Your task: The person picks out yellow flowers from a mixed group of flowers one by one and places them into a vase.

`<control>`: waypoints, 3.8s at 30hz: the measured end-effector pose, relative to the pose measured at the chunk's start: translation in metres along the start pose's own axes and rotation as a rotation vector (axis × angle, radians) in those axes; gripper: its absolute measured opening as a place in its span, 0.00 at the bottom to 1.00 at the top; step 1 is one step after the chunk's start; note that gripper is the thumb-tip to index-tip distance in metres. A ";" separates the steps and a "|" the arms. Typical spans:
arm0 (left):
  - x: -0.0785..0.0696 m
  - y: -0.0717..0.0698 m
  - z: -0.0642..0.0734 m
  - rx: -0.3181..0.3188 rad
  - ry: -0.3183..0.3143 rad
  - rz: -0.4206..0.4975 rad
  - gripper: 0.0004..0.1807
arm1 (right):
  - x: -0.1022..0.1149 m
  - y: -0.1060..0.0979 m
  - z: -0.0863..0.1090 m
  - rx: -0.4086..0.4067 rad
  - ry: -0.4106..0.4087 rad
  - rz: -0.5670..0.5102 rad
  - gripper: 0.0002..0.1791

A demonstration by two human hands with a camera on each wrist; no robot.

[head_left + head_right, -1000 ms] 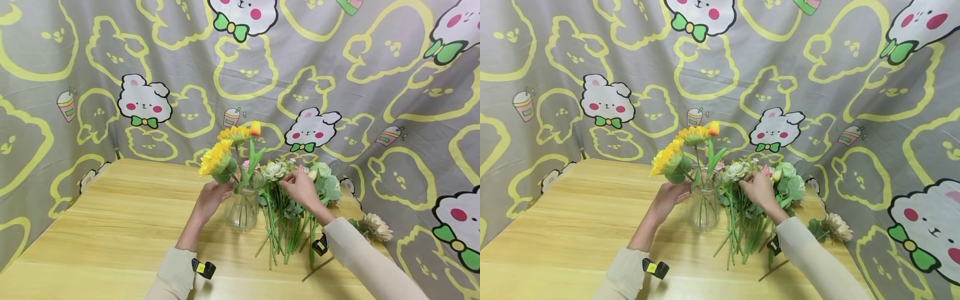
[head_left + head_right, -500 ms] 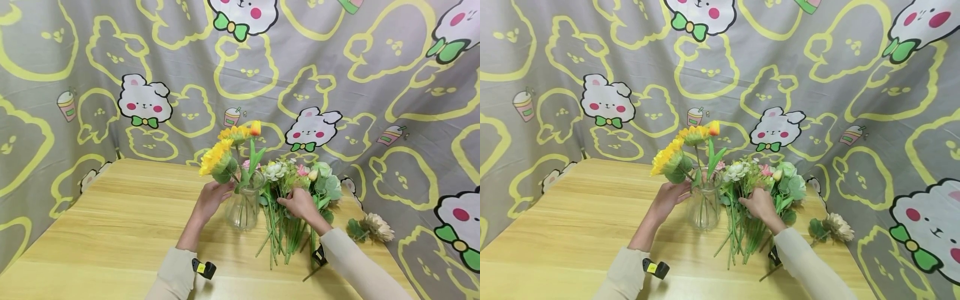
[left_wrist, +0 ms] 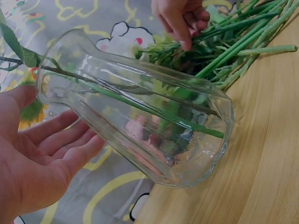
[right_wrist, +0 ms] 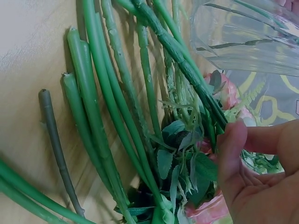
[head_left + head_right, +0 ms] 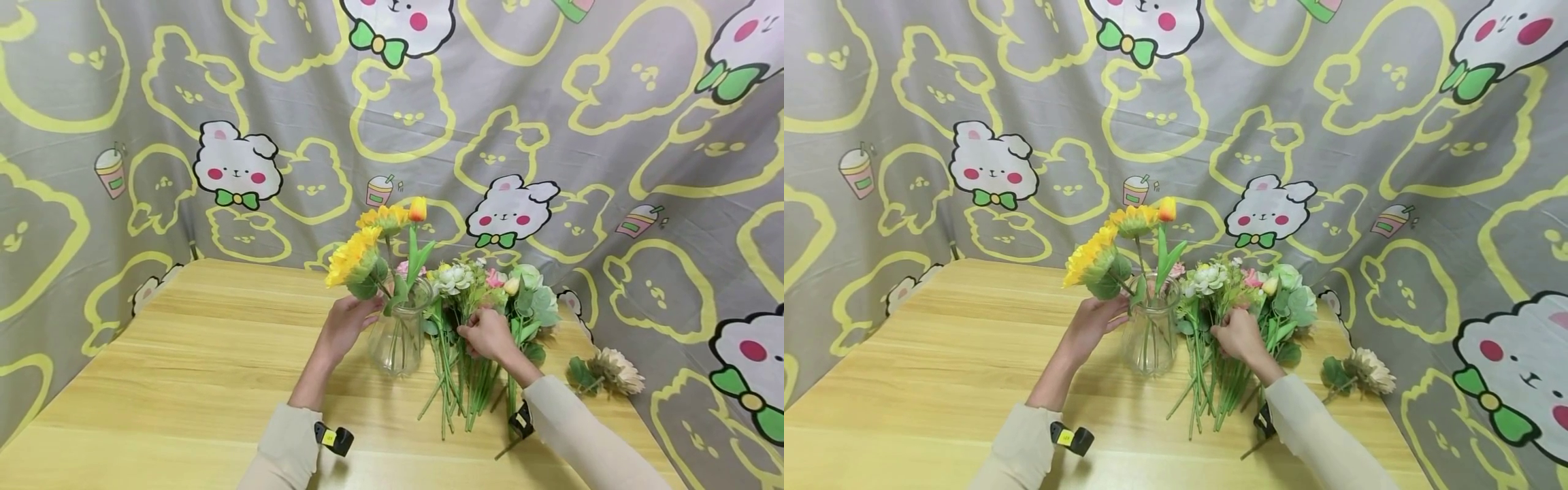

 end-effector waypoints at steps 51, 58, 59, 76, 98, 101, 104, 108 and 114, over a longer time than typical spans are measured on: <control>-0.002 0.001 0.001 0.007 0.010 -0.005 0.24 | -0.062 -0.068 0.006 -0.003 0.160 0.104 0.19; -0.001 0.000 0.001 -0.007 -0.006 -0.007 0.22 | -0.060 -0.070 0.001 0.006 0.154 0.161 0.24; 0.000 0.000 0.001 -0.009 -0.008 -0.006 0.22 | -0.059 -0.071 0.000 0.001 0.148 0.176 0.26; 0.001 0.000 0.000 -0.005 -0.011 -0.002 0.22 | -0.019 -0.056 -0.007 -0.100 0.006 0.157 0.23; 0.001 0.002 0.001 -0.006 -0.006 -0.016 0.26 | 0.009 0.024 -0.008 -0.033 -0.093 0.125 0.08; 0.000 0.000 0.002 -0.013 0.000 -0.020 0.25 | 0.007 0.029 -0.010 -0.031 -0.074 0.106 0.08; 0.000 0.000 0.001 -0.016 -0.003 -0.022 0.24 | 0.007 0.032 -0.012 -0.042 -0.073 0.109 0.10; 0.000 0.001 0.000 -0.008 -0.004 -0.015 0.25 | 0.007 0.034 -0.012 -0.050 -0.079 0.124 0.11; 0.000 0.002 -0.001 -0.001 0.004 0.001 0.25 | 0.007 0.036 -0.013 -0.051 -0.087 0.155 0.11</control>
Point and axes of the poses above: each hand's wrist, its own z-axis away from the middle knuckle, its own y-axis out of the palm, x = y × z, the point moved 10 cm from there along -z, towards the middle knuckle, and after that the axes turned 11 degrees about -z, right-handed, at the moved point
